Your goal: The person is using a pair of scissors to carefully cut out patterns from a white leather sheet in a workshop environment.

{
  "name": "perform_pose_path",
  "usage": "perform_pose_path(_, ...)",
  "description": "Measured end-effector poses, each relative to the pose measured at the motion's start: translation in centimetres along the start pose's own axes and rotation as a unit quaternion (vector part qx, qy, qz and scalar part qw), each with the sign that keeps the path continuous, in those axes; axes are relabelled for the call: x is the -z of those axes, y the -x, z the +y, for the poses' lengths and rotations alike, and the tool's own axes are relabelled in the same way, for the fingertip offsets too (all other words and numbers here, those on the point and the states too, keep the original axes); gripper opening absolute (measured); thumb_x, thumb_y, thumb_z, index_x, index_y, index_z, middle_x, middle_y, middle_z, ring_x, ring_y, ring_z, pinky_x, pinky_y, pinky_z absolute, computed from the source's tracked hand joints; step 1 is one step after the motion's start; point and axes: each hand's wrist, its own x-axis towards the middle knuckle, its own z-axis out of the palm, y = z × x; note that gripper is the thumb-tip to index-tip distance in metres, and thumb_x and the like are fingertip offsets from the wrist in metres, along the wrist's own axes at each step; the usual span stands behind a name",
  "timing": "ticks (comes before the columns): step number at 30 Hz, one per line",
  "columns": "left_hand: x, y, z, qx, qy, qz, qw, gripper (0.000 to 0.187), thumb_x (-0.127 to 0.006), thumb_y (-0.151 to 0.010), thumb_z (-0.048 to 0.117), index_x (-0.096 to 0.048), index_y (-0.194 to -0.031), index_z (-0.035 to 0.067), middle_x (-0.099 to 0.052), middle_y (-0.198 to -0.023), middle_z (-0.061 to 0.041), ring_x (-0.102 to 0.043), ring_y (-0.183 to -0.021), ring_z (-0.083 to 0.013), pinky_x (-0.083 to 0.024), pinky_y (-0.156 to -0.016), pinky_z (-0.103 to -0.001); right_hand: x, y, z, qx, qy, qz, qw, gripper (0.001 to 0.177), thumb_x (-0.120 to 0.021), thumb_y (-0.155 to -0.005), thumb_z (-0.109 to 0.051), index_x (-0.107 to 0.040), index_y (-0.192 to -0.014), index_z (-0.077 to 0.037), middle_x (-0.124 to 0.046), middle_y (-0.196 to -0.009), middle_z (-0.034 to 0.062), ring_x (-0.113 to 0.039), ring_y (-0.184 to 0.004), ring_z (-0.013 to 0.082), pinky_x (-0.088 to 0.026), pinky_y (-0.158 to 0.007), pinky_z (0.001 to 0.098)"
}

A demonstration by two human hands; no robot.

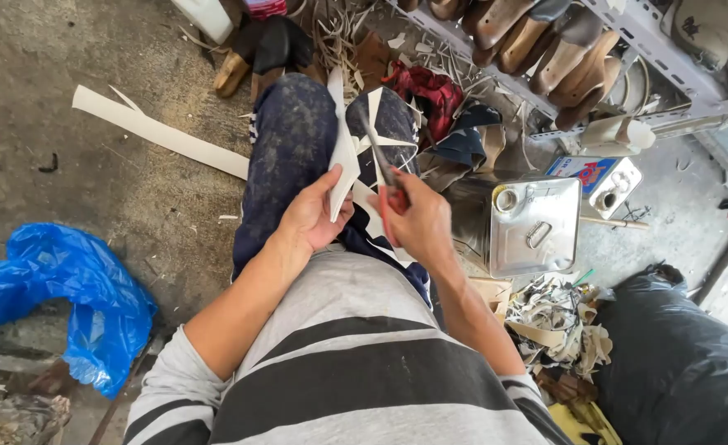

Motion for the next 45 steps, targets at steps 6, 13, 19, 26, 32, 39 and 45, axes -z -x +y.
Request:
perform_pose_path(6,-6.6,2.2,2.4,-0.098,-0.004,-0.164,0.982,0.053,-0.061,-0.088,0.004,-0.051,-0.138,-0.007,-0.052,-0.15,-0.024,-0.056,-0.133,-0.0438,-0.045,-0.114,-0.059,1.5,4.7,8.6,-0.076,0.021,0.002,0.997,0.047,-0.089,-0.077,-0.05,-0.068,-0.088,-0.009,-0.061,-0.063,0.012,-0.064,-0.062,0.0305,-0.051,-0.063,0.037)
perform_pose_path(13,-9.9,6.3,2.6,-0.256,-0.125,-0.221,0.933,0.046,-0.064,-0.093,-0.002,-0.051,-0.137,-0.003,-0.056,-0.145,-0.025,-0.067,-0.12,-0.0398,-0.062,-0.098,-0.049,2.1,6.2,4.9,-0.067,-0.09,0.026,0.993,0.039,-0.089,-0.08,-0.04,-0.071,-0.091,-0.007,-0.06,-0.062,0.008,-0.061,-0.059,0.0192,-0.05,-0.059,0.03)
perform_pose_path(19,-9.3,10.6,0.6,-0.307,-0.156,-0.219,0.913,0.043,-0.065,-0.093,0.005,-0.054,-0.132,-0.007,-0.072,-0.105,-0.026,-0.076,-0.09,-0.0317,-0.067,-0.083,-0.043,1.8,4.1,-0.4,-0.038,-0.26,-0.037,0.964,0.035,-0.085,-0.082,-0.031,-0.074,-0.105,-0.008,-0.068,-0.066,0.0073,-0.067,-0.064,0.0143,-0.056,-0.067,0.0269)
perform_pose_path(26,-6.1,9.6,-1.4,-0.362,-0.114,-0.133,0.916,0.037,-0.062,-0.094,0.0,-0.057,-0.13,-0.007,-0.071,-0.107,-0.026,-0.075,-0.09,-0.0305,-0.066,-0.084,-0.046,-0.8,2.6,-3.2,-0.076,-0.278,-0.045,0.957,0.022,-0.082,-0.086,-0.022,-0.074,-0.099,-0.006,-0.068,-0.062,0.0093,-0.067,-0.061,0.015,-0.055,-0.061,0.0255)
perform_pose_path(32,-2.6,6.6,-2.9,-0.324,-0.077,-0.071,0.94,0.03,-0.06,-0.095,0.001,-0.06,-0.125,-0.003,-0.068,-0.124,-0.024,-0.075,-0.1,-0.0336,-0.063,-0.094,-0.05,-2.9,2.0,-1.5,-0.182,-0.24,-0.111,0.947,0.017,-0.083,-0.081,-0.024,-0.075,-0.089,-0.012,-0.071,-0.062,0.0079,-0.066,-0.058,0.0133,-0.054,-0.059,0.0257)
perform_pose_path(39,-4.5,6.9,4.4,-0.192,0.121,-0.223,0.948,0.103,-0.039,-0.087,0.073,-0.042,-0.151,-0.007,-0.05,-0.152,-0.023,-0.054,-0.133,-0.0422,-0.047,-0.11,-0.054,-0.6,2.0,-3.7,-0.189,-0.362,-0.2,0.89,0.016,-0.074,-0.083,-0.017,-0.063,-0.078,-0.006,-0.064,-0.065,0.0092,-0.058,-0.06,0.0166,-0.047,-0.057,0.0291)
perform_pose_path(45,-4.0,4.9,8.7,-0.181,0.121,-0.187,0.958,0.08,-0.054,-0.086,0.064,-0.052,-0.147,0.012,-0.06,-0.146,-0.014,-0.065,-0.121,-0.0302,-0.054,-0.106,-0.049,0.5,3.7,-1.9,-0.189,-0.431,-0.251,0.846,0.018,-0.074,-0.087,-0.016,-0.06,-0.082,-0.006,-0.065,-0.065,0.009,-0.061,-0.057,0.014,-0.048,-0.053,0.0284)
